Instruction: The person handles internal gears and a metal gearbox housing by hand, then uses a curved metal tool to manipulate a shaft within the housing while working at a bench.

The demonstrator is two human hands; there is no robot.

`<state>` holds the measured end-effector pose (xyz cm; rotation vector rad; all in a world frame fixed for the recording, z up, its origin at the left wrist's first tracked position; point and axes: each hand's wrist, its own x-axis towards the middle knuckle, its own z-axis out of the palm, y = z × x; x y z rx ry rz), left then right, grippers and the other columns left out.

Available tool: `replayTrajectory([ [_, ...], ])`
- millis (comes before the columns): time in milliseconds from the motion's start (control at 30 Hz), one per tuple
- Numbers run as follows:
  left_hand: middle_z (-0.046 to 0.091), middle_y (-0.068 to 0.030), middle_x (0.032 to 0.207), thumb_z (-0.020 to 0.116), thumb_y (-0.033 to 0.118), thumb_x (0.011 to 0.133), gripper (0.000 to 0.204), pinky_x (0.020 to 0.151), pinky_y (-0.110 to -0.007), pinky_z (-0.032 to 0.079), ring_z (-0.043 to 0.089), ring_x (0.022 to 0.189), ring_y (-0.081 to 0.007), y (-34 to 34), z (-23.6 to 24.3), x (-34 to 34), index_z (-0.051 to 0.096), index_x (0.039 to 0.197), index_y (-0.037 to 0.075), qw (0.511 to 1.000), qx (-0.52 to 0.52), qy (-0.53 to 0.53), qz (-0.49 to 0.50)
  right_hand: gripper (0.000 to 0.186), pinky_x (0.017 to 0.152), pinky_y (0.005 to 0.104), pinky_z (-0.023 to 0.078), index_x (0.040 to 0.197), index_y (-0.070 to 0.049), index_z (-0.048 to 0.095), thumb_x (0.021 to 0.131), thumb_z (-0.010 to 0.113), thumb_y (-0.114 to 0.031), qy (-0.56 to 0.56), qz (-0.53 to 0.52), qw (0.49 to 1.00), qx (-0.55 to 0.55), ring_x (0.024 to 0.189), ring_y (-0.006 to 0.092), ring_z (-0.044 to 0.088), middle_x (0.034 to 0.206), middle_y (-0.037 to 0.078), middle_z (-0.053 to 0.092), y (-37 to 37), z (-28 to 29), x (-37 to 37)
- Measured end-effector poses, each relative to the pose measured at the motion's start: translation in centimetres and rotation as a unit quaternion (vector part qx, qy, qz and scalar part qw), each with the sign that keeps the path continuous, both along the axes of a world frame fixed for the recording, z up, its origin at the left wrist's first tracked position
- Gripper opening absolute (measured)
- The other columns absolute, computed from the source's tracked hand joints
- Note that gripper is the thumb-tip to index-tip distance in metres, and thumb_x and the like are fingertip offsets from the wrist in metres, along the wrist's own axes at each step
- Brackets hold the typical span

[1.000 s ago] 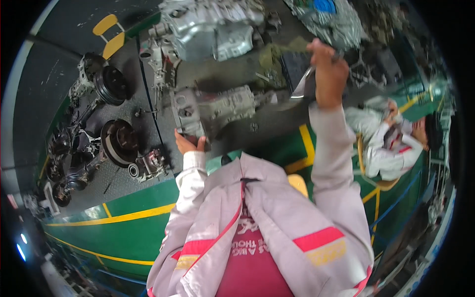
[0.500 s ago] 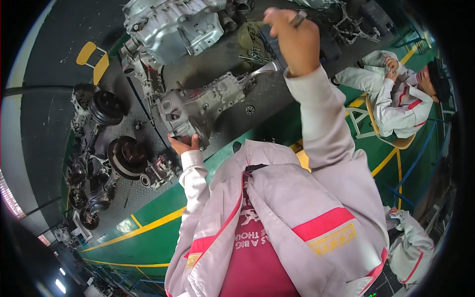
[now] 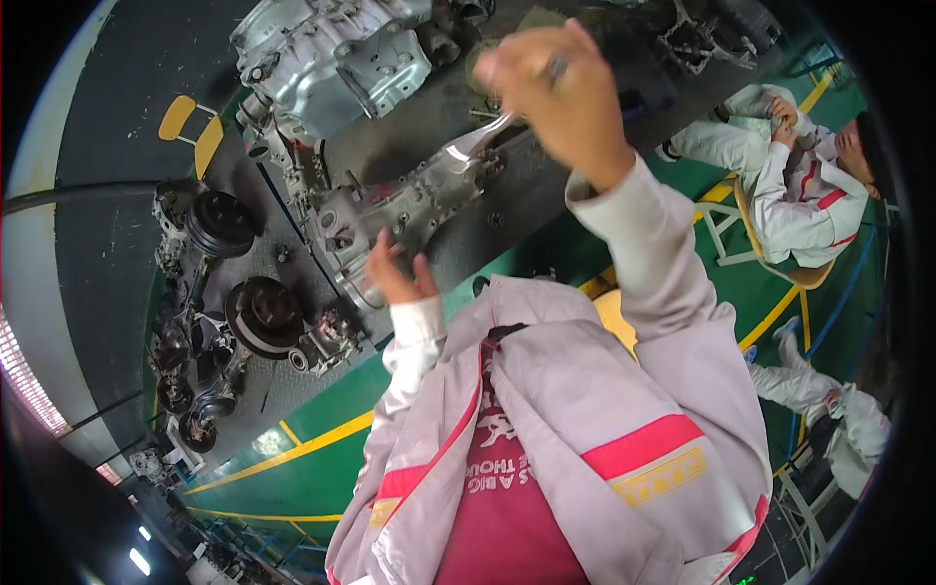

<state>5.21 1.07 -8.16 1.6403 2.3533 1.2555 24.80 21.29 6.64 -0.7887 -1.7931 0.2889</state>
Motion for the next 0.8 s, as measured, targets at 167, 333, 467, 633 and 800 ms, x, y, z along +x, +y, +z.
replayTrajectory([
  [167, 0.053, -0.0106, 0.103, 0.045, -0.005, 0.082, 0.051, 0.076, -0.025, 0.046, 0.056, 0.08, -0.0138, 3.8, -7.7, 0.3, 0.032, 0.13, 0.005, 0.912, -0.078, -0.388, -0.104, 0.025, 0.073, 0.0297, 0.039, 0.06, -0.007, 0.06, 0.077, 0.066, -0.025, 0.001, 0.03, 0.999, -0.032, 0.057, 0.0115, 0.056, 0.058, 0.0, 0.059, -1.1, 0.5, 0.3],
  [333, 0.055, -0.0108, 0.101, 0.041, -0.01, 0.08, 0.049, 0.063, -0.025, 0.049, 0.059, 0.071, -0.0161, 6.5, -10.8, 0.4, 0.034, 0.126, 0.006, 0.862, -0.149, -0.482, -0.048, 0.03, 0.068, 0.0288, 0.043, 0.059, -0.007, 0.057, 0.081, 0.061, -0.026, 0.065, 0.107, 0.988, -0.094, 0.057, 0.0136, 0.056, 0.061, 0.001, 0.059, -2.4, -0.4, 1.5],
  [467, 0.057, -0.0129, 0.1, 0.041, -0.009, 0.078, 0.051, 0.057, -0.028, 0.05, 0.06, 0.07, -0.0193, 9.4, -11.1, 0.3, 0.034, 0.125, 0.006, 0.838, -0.214, -0.501, -0.026, 0.032, 0.067, 0.0281, 0.041, 0.061, -0.005, 0.058, 0.083, 0.06, -0.029, 0.154, -0.024, 0.96, -0.232, 0.057, 0.0137, 0.055, 0.061, 0.0, 0.058, 0.4, -2.2, 3.3],
  [633, 0.058, -0.0125, 0.096, 0.046, -0.004, 0.078, 0.047, 0.052, -0.03, 0.049, 0.06, 0.066, -0.0204, 10.5, -13.5, -0.7, 0.037, 0.122, 0.007, 0.835, -0.22, -0.504, -0.006, 0.023, 0.058, 0.0261, 0.044, 0.065, -0.003, 0.059, 0.084, 0.059, -0.015, 0.134, 0.183, 0.958, -0.174, 0.061, 0.0111, 0.057, 0.065, 0.004, 0.061, -3.1, -1.6, 4.5],
  [800, 0.06, -0.0124, 0.093, 0.052, -0.001, 0.08, 0.05, 0.051, -0.028, 0.048, 0.06, 0.065, -0.0186, 12.1, -13.9, 0.0, 0.035, 0.125, 0.01, 0.836, -0.247, -0.49, -0.024, 0.046, 0.046, 0.0253, 0.028, 0.054, -0.012, 0.034, 0.095, 0.039, -0.032, 0.5, 0.185, 0.79, -0.303, 0.044, 0.0106, 0.03, 0.049, -0.001, 0.032, -3.0, -4.6, 7.9],
])
